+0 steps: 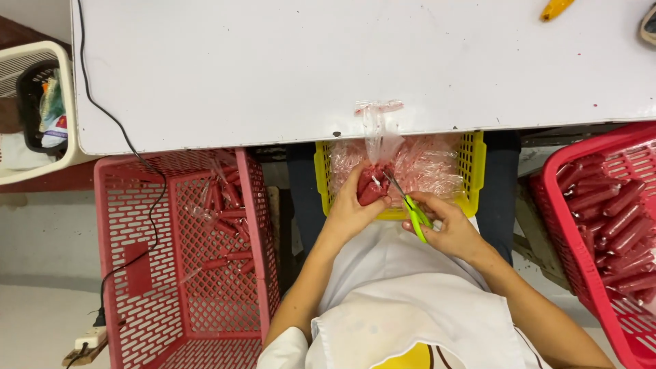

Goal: Using scissors to cut the plastic links between sausages to separate them on a production line.

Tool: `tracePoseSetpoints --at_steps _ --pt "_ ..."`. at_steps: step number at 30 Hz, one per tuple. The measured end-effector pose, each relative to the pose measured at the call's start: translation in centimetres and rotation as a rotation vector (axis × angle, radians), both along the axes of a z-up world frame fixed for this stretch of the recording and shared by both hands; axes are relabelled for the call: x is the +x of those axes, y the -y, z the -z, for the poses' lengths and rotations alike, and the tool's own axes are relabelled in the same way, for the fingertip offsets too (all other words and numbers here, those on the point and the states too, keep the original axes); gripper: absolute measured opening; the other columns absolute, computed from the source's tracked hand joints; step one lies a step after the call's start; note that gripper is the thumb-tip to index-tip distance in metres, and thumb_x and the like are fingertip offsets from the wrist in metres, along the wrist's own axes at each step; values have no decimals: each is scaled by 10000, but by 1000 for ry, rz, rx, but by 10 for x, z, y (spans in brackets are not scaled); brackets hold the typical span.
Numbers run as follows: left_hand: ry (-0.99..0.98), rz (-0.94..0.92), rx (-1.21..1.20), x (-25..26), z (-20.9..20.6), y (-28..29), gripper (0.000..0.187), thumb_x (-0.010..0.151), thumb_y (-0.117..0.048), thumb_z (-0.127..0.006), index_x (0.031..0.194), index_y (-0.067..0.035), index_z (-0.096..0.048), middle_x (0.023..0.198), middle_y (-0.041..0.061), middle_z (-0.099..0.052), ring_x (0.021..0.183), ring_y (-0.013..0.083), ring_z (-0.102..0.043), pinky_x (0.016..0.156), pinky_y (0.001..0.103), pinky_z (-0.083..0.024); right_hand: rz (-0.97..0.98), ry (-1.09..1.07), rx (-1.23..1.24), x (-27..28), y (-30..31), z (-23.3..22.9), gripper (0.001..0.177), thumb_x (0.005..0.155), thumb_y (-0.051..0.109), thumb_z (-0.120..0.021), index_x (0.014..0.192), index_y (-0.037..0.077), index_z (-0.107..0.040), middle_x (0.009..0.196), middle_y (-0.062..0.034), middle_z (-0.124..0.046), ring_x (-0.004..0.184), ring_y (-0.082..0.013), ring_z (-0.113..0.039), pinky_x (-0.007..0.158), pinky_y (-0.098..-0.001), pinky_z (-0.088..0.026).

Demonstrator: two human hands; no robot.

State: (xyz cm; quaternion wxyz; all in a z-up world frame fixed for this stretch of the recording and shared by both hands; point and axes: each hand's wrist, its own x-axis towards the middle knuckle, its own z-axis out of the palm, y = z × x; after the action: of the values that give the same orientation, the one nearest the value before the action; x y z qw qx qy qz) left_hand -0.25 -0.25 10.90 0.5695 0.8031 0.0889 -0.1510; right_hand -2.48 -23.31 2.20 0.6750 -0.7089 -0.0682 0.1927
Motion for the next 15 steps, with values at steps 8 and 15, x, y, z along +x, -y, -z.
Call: tracePoseSetpoints --at_steps 8,15 --pt "5 255 298 -4 -12 -16 722 714 -360 -771 1390 -233 -552 1262 171 -680 1204 421 -626 980 537 -498 -40 -32 16 6 -1 12 636 777 -80 -792 1382 2 -617 933 -182 -759 847 -223 -729 799 -391 -610" --pt "-45 268 310 1 -8 -28 736 728 -378 -764 1411 -219 -542 1284 176 -674 1228 406 -619 1007 521 -491 -88 -137 21 2 13 6 615 800 -165 -702 1391 -20 -605 925 -177 -752 873 -218 -688 834 -393 -588"
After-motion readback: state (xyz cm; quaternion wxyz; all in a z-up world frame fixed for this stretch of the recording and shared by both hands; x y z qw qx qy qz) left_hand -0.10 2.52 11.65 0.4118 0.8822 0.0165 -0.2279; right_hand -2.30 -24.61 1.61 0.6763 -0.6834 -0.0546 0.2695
